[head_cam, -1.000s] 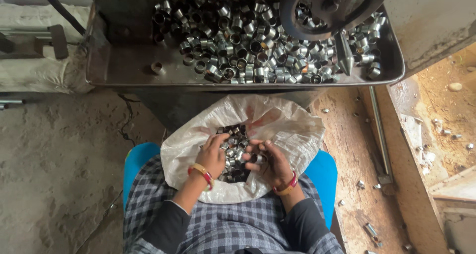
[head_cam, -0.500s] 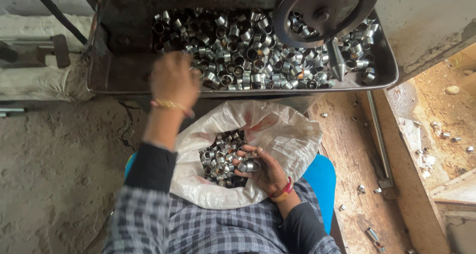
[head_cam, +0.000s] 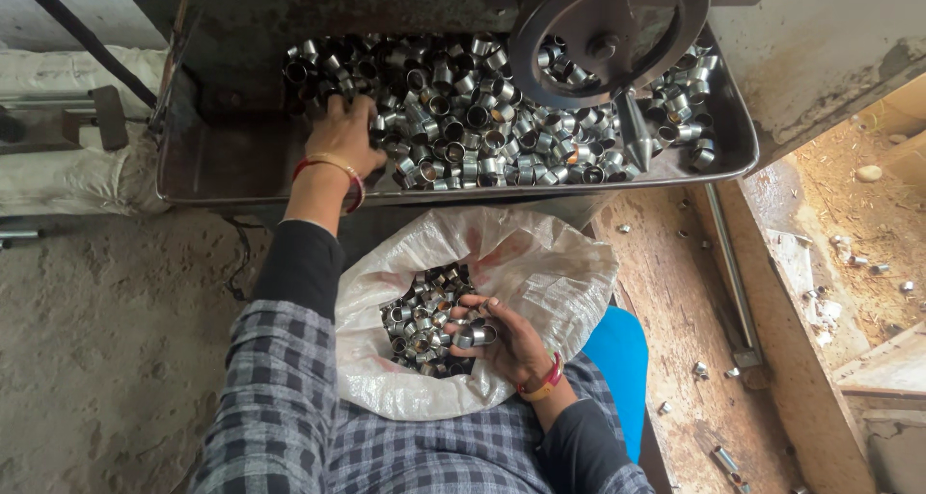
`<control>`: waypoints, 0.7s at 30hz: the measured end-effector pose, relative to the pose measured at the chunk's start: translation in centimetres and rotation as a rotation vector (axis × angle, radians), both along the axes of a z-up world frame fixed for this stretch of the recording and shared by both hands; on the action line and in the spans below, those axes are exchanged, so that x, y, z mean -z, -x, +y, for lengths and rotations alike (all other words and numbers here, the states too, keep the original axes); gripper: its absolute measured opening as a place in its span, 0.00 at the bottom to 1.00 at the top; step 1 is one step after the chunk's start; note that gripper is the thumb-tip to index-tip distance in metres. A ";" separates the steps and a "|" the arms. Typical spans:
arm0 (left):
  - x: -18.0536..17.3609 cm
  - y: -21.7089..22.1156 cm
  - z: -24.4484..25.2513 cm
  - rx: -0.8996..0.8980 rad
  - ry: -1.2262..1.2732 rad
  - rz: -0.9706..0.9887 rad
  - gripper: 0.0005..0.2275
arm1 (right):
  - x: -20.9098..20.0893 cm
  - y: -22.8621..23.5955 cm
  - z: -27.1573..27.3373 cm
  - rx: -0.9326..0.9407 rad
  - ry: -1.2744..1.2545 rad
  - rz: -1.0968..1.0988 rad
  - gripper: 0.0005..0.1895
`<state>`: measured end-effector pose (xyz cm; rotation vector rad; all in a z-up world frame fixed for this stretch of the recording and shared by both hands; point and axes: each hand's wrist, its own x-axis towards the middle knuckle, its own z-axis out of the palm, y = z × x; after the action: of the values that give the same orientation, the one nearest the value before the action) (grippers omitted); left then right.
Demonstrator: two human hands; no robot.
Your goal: The person sits on a stool and repeatedly picks small metal cylindrical parts from a white sack on their lap, then places them into a metal tray on a machine. The person handles the parts by hand without using tools.
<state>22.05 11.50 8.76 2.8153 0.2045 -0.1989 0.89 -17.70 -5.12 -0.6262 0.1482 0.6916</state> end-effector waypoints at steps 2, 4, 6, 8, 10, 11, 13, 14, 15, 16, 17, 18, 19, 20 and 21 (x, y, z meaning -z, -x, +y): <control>-0.1 0.0 1.0 0.014 -0.032 -0.024 0.32 | 0.0 0.0 -0.1 -0.004 0.000 0.021 0.24; -0.2 0.3 1.9 0.064 -0.120 -0.135 0.32 | 0.0 0.1 -0.1 0.001 0.001 0.001 0.25; -0.4 0.3 2.5 -0.072 -0.049 0.025 0.33 | 0.0 0.1 -0.1 -0.001 0.001 -0.009 0.25; -0.6 0.5 2.8 -0.139 0.007 0.107 0.32 | -0.2 0.2 -0.1 -0.007 -0.003 -0.006 0.25; -0.8 0.7 3.1 -0.135 0.049 0.110 0.30 | -0.3 0.4 -0.1 -0.002 0.015 0.007 0.24; -1.0 0.8 3.2 -0.124 0.077 0.065 0.28 | -0.4 0.4 -0.1 0.002 0.023 0.013 0.24; -1.1 1.1 3.4 -0.097 0.135 -0.022 0.25 | -0.5 0.5 -0.1 0.011 0.031 0.021 0.24; -1.2 1.4 3.7 -0.131 0.465 -0.054 0.25 | -0.5 0.5 -0.2 0.019 0.034 0.028 0.24; -1.4 1.8 4.1 -0.162 0.796 -0.084 0.25 | -0.5 0.4 -0.2 0.019 0.028 0.022 0.23; -1.3 2.4 4.1 -0.196 1.127 -0.108 0.25 | -0.4 0.5 -0.3 0.017 0.024 0.023 0.23; -1.3 3.0 3.9 -0.140 1.294 -0.156 0.25 | -0.2 0.6 -0.4 0.016 0.020 0.024 0.22; -1.4 3.9 4.0 -0.088 1.458 -0.208 0.24 | -0.2 0.7 -0.4 0.025 0.026 0.029 0.22; -1.6 5.0 3.9 -0.034 1.622 -0.260 0.24 | -0.2 0.9 -0.5 0.034 0.033 0.035 0.21; -1.8 6.3 3.5 0.014 1.734 -0.271 0.24 | -0.3 0.7 -0.4 0.039 0.038 0.033 0.21; -1.9 7.8 2.6 0.063 1.846 -0.282 0.25 | -0.5 0.5 -0.2 0.038 0.022 0.034 0.21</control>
<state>14.20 14.14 10.62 0.9821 -0.1215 0.0353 0.36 -17.94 -4.61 -0.6317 0.1992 0.6652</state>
